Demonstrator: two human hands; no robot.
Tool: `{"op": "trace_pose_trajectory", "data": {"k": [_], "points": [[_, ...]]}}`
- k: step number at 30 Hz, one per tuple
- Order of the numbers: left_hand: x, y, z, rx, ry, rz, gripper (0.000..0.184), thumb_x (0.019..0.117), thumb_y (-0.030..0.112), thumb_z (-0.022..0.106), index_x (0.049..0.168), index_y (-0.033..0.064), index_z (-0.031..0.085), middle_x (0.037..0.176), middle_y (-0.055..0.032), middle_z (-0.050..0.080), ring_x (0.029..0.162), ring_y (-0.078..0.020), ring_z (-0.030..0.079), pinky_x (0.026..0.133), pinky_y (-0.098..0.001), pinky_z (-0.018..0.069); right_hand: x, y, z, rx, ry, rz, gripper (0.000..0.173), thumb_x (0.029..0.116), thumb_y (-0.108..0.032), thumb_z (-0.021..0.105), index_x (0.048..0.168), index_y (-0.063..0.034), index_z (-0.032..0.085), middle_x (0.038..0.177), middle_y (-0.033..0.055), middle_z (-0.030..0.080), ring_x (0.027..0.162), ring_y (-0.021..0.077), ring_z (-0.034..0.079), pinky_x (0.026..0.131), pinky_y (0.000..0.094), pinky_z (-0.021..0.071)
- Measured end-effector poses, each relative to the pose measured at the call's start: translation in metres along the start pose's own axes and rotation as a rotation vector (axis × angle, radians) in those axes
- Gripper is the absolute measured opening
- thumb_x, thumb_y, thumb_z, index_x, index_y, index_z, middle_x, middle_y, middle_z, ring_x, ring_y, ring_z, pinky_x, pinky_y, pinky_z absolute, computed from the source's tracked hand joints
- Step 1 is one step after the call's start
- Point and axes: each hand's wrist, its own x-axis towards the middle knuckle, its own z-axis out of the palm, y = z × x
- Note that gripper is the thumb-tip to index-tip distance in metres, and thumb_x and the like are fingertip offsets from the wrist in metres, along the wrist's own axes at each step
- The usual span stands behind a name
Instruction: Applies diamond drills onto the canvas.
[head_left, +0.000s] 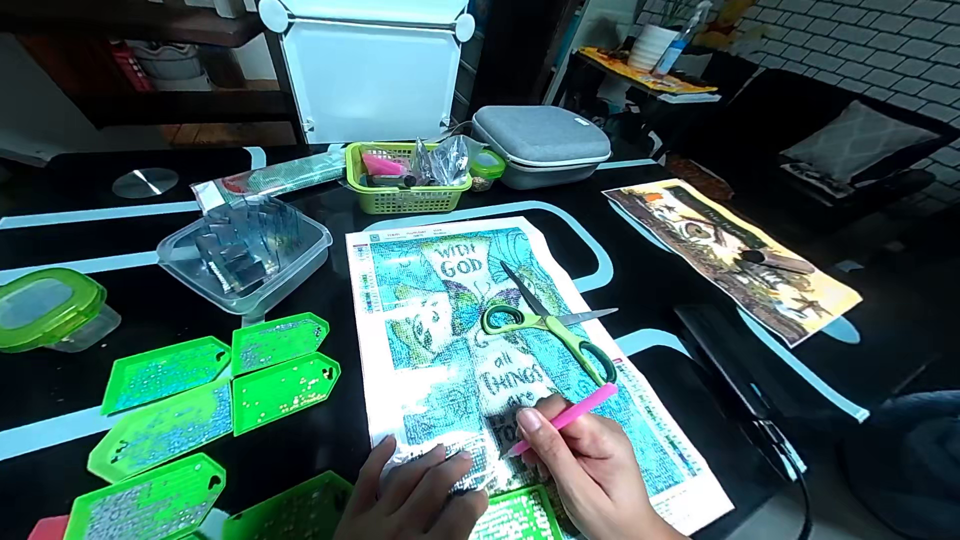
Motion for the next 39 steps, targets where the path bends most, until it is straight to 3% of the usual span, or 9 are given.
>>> {"op": "trace_pose_trajectory", "data": {"k": [9, 16, 21, 24, 29, 39], "points": [[0.000, 0.000, -0.001, 0.003, -0.001, 0.000, 0.042, 0.0882, 0.047, 0.075, 0.119, 0.0177, 0.075, 0.136, -0.0059, 0.068, 0.130, -0.0262, 0.061, 0.117, -0.0589, 0.0264, -0.001, 0.001, 0.000, -0.103, -0.035, -0.030, 0.030, 0.1096, -0.024, 0.051, 0.089, -0.0041, 0.061, 0.068, 0.0002, 0.057, 0.060, -0.0018, 0.054, 0.055, 0.0128, 0.0455], [0.000, 0.001, -0.001, 0.001, 0.000, -0.005, 0.041, 0.0882, 0.046, 0.075, 0.118, 0.0175, 0.075, 0.135, -0.0064, 0.069, 0.129, -0.0263, 0.062, 0.117, -0.0594, 0.0267, -0.002, -0.001, -0.001, -0.221, -0.081, -0.130, 0.030, 0.1098, -0.025, 0.051, 0.092, -0.0032, 0.061, 0.074, 0.0046, 0.060, 0.064, 0.0026, 0.058, 0.059, 0.0143, 0.0484], [0.000, 0.000, -0.001, 0.003, -0.001, 0.000, 0.042, 0.0883, 0.047, 0.075, 0.118, 0.0179, 0.075, 0.135, -0.0059, 0.069, 0.129, -0.0261, 0.062, 0.117, -0.0592, 0.0263, -0.003, -0.002, -0.004, -0.035, -0.023, -0.068, 0.028, 0.1103, -0.024, 0.050, 0.093, -0.0053, 0.061, 0.072, 0.0002, 0.061, 0.063, -0.0018, 0.059, 0.059, 0.0128, 0.0498], [0.000, 0.000, -0.001, 0.006, -0.006, 0.001, 0.042, 0.0888, 0.047, 0.074, 0.119, 0.0182, 0.075, 0.135, -0.0058, 0.069, 0.130, -0.0264, 0.061, 0.117, -0.0590, 0.0265, -0.006, -0.004, -0.008, 0.035, -0.029, -0.068, 0.030, 0.1109, -0.025, 0.048, 0.090, -0.0067, 0.059, 0.070, -0.0012, 0.059, 0.063, -0.0034, 0.059, 0.058, 0.0115, 0.0494], [0.000, -0.001, 0.000, 0.005, -0.001, -0.002, 0.042, 0.0882, 0.047, 0.075, 0.119, 0.0184, 0.075, 0.135, -0.0056, 0.069, 0.129, -0.0260, 0.062, 0.117, -0.0595, 0.0268, -0.008, -0.007, -0.010, -0.045, -0.137, -0.130, 0.034, 0.1100, -0.023, 0.049, 0.082, -0.0038, 0.055, 0.064, 0.0053, 0.053, 0.058, 0.0044, 0.054, 0.055, 0.0160, 0.0448], [-0.001, -0.001, 0.000, 0.002, 0.005, 0.005, 0.042, 0.0889, 0.047, 0.074, 0.119, 0.0178, 0.074, 0.136, -0.0057, 0.069, 0.129, -0.0258, 0.061, 0.118, -0.0586, 0.0265, -0.008, -0.007, -0.010, -0.100, -0.152, -0.160, 0.035, 0.1093, -0.021, 0.049, 0.080, -0.0033, 0.056, 0.064, 0.0061, 0.054, 0.058, 0.0058, 0.056, 0.056, 0.0164, 0.0455]]}}
